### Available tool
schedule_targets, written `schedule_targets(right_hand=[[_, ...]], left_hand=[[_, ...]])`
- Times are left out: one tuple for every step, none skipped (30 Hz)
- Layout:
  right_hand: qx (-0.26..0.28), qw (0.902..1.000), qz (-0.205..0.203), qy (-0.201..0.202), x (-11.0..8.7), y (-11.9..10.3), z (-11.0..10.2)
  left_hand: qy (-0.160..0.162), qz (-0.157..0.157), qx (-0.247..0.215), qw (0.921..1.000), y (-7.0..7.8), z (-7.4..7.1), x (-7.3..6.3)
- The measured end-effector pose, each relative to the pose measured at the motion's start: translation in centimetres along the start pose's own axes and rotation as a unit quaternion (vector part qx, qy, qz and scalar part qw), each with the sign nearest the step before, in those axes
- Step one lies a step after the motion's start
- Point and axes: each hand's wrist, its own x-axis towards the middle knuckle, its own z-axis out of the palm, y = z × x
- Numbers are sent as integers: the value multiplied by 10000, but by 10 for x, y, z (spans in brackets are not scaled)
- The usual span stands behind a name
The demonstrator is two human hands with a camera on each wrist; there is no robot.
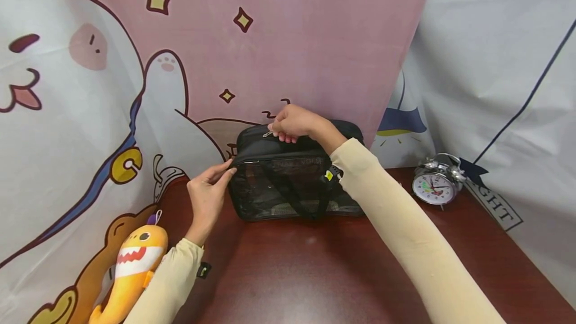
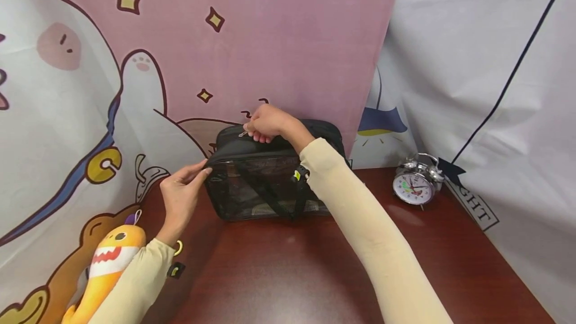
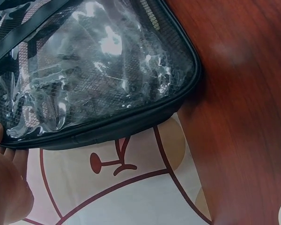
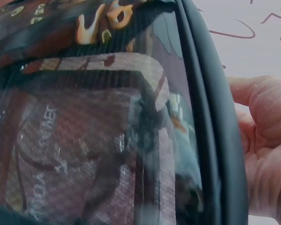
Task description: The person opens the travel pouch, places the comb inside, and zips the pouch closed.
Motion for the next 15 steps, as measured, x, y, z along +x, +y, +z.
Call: schedule_targets(right_hand=[[-34, 10000, -4, 10, -2, 1, -2], [-81, 10000, -7, 29, -3, 1, -3], [-108, 9999, -5, 46, -5, 1, -5], [-124, 9999, 2, 68, -7, 2, -7], [-155, 9998, 8, 96, -9, 2, -9], [-170, 9998, 22, 120, -11, 2, -11], [-165, 9998, 52, 142, -13, 2, -13], [-171, 9997, 75, 158, -15, 3, -15], [-164, 9997, 99, 168, -17, 3, -18], [-179, 9996, 133, 183, -20, 4, -20], [-192, 9995, 179, 202, -22, 5, -23], [-195, 9993, 234, 232, -24, 6, -26], [-200, 9990, 293, 258, -27, 7, -29], [-207, 9987, 351, 293, -29, 8, -33], [-213, 9984, 404, 330, -32, 10, -36]], left_hand=[[-2, -2, -12, 10000, 0, -1, 0], [-5, -3, -19, 10000, -1, -1, 0], [-3, -5, -32, 10000, -1, -2, 0], [-4, -1, -31, 10000, -1, -2, 0], [-7, 7, -33, 10000, -2, -2, 0], [-8, 17, -39, 10000, -2, -3, 0], [-8, 29, -37, 10000, -2, -3, 0], [-3, 41, -38, 10000, -2, -3, 1], [5, 50, -45, 10000, -2, -3, 1], [5, 67, -46, 10000, -2, -3, 1], [1, 73, -67, 10000, -2, -2, 1], [-5, 66, -102, 9999, -2, -2, 1], [-9, 56, -129, 9999, -2, -2, 1], [-14, 39, -165, 9999, -2, -1, 2], [-20, 25, -186, 9998, -2, -1, 2]])
